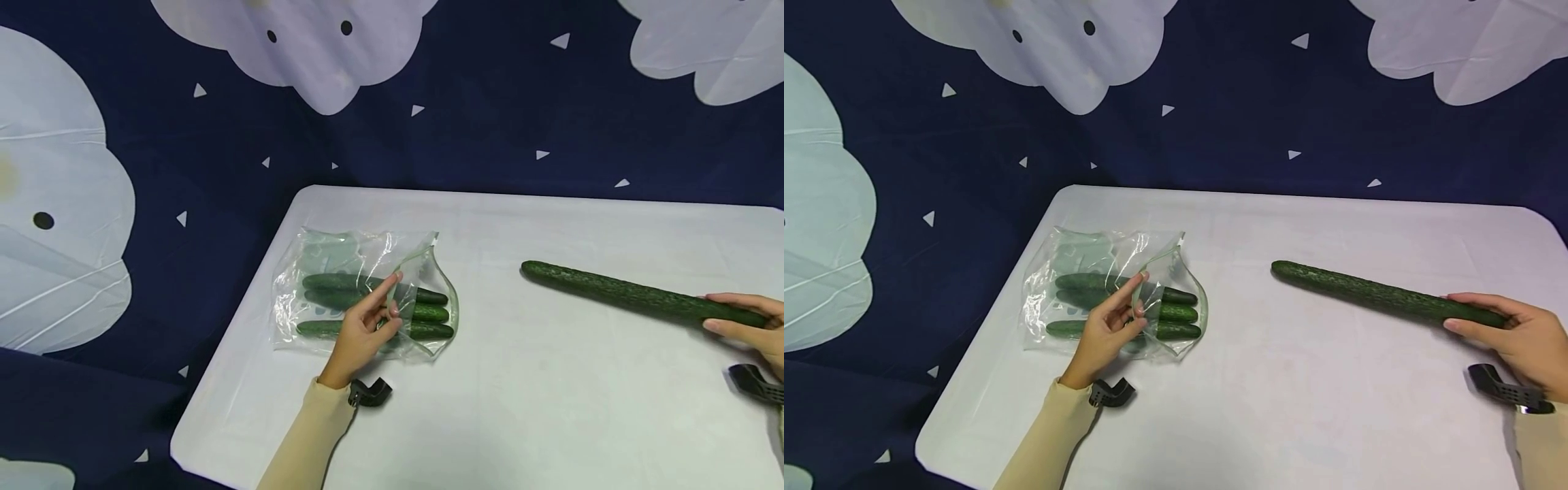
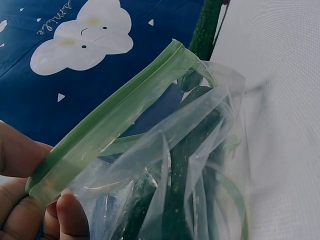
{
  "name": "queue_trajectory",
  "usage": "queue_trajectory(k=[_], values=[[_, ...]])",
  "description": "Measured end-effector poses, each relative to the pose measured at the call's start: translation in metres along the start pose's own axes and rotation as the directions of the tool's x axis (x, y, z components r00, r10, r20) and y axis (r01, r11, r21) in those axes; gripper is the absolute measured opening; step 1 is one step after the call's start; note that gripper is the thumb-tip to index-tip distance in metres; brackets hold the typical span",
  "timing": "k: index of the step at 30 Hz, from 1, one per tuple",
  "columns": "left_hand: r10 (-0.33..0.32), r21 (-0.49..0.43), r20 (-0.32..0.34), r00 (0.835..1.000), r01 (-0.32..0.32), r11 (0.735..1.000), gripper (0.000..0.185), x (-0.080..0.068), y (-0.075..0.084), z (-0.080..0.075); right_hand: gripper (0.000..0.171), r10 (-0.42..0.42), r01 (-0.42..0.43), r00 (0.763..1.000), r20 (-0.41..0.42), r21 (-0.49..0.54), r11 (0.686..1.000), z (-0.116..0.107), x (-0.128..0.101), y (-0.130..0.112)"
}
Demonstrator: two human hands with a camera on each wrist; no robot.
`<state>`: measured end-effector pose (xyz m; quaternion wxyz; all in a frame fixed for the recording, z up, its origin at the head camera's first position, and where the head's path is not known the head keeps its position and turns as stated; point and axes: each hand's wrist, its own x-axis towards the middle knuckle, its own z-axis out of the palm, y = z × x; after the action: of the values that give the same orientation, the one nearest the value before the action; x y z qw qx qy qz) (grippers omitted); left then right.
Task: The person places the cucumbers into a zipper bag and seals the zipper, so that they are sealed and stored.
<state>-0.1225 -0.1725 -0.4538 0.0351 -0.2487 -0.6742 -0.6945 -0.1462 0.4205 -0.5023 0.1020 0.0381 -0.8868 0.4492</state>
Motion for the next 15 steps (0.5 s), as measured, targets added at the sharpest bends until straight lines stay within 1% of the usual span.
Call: queue_trajectory(k=[2,3,6,8,11,15], values=[[0.005,-0.005,-0.003,1.0,-0.005,1.0,0.07,0.0,-0.004,-0.001,0.049,0.003,-0.004,1.0,0.024,0.042,0.999,0.002,-0.001,-0.001],[0.007,-0.007,-0.005,1.0,-0.007,1.0,0.07,-0.001,-0.007,-0.001,0.049,0.001,-0.003,0.999,0.034,0.047,0.999,0.003,-0.001,-0.001],[0.014,-0.009,-0.007,1.0,-0.015,1.0,0.071,-0.002,-0.016,-0.003,0.049,-0.001,-0.002,0.999,0.053,0.042,0.999,0.004,-0.002,0.0],[0.019,-0.01,-0.007,1.0,-0.019,1.0,0.071,-0.002,-0.021,-0.004,0.05,-0.012,0.011,0.999,0.043,0.039,0.999,0.005,-0.001,0.0],[0.009,-0.004,-0.005,1.0,-0.009,1.0,0.07,-0.001,-0.013,-0.003,0.05,-0.013,0.011,0.999,0.038,0.062,0.998,0.006,0.0,0.0],[-0.007,0.005,-0.006,1.0,0.007,1.0,0.069,0.0,0.001,0.0,0.05,-0.032,0.027,0.999,0.039,0.124,0.992,0.007,0.001,-0.003]])
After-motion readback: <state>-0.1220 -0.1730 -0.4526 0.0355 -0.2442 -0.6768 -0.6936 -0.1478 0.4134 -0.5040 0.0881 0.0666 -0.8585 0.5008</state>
